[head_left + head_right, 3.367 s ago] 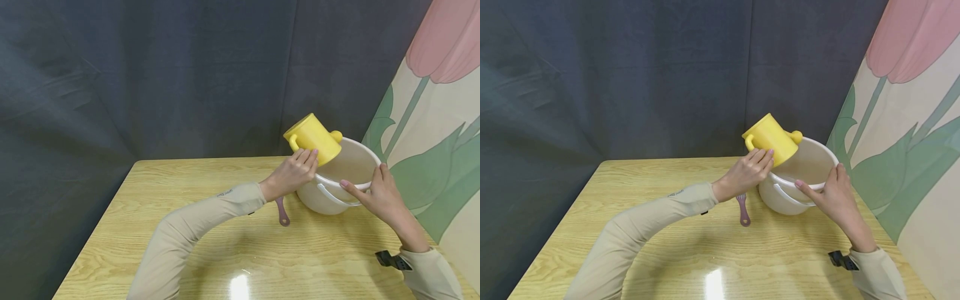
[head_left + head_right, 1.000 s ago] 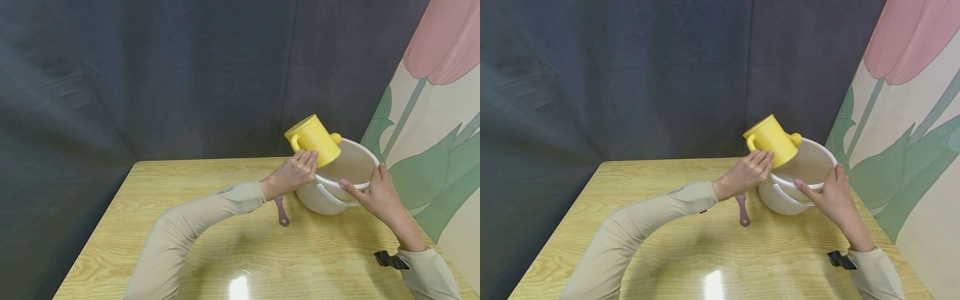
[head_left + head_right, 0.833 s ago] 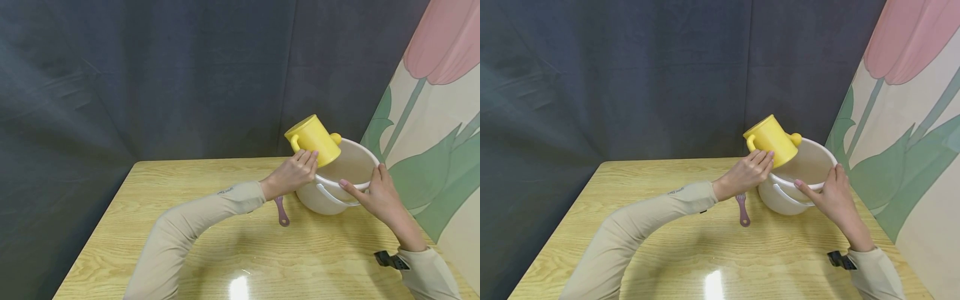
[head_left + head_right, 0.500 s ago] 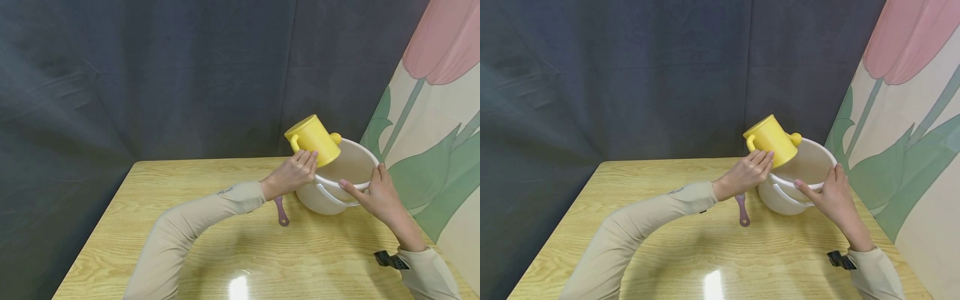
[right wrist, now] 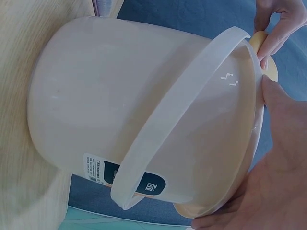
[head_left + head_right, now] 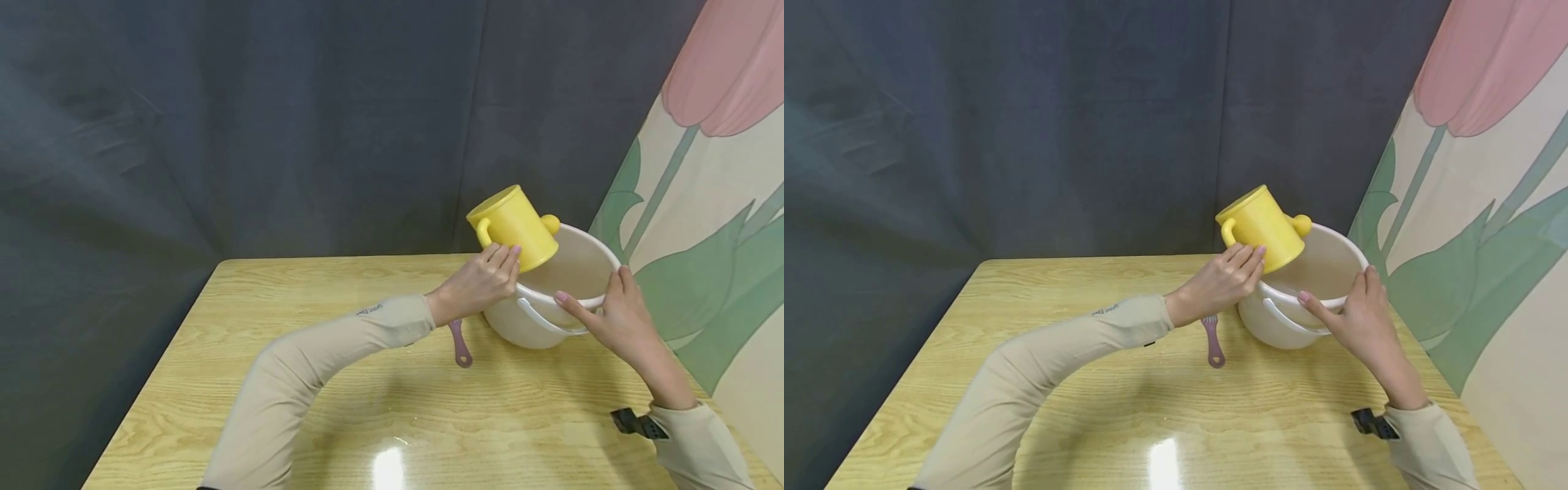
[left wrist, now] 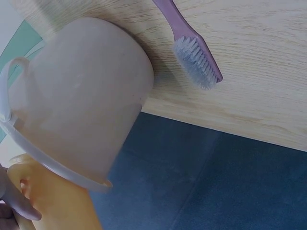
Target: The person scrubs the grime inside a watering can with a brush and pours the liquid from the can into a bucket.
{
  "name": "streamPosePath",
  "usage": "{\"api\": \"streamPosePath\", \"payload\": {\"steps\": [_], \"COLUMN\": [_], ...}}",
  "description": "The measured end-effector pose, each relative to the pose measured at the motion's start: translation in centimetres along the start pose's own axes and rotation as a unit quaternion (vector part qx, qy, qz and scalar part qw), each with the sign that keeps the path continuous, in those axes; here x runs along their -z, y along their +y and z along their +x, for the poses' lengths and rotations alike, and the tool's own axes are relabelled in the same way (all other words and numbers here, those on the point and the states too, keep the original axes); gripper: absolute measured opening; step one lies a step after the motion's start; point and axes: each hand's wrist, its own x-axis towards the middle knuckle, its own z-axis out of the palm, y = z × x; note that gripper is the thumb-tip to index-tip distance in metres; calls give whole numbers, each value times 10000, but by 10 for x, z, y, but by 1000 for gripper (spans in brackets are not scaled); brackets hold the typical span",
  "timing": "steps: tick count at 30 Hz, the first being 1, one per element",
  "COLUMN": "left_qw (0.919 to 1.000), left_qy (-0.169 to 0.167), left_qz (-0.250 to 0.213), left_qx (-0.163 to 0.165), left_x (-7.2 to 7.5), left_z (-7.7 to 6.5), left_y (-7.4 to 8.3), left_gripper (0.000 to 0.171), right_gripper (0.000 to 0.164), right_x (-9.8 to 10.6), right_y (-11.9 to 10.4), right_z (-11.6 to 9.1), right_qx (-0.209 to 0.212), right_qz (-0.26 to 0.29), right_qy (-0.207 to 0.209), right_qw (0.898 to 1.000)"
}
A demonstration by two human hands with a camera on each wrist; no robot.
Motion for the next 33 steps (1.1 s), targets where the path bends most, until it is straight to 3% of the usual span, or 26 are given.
{"api": "streamPosePath", "payload": {"steps": [15, 33], "left_qw": [9999, 9996], "left_qy": [153, 210], "left_qz": [33, 186], "left_qx": [23, -46], "left_x": [-1, -2], "left_z": [0, -1], "left_y": [2, 4], "left_gripper": [37, 41], "right_gripper": [91, 93], "right_x": [-1, 0], "right_y": [0, -2], "right_z": [-1, -1], "right_qx": [147, 92], "right_qz": [85, 103], "right_qy": [168, 103], "right_qw": [9997, 9999]}}
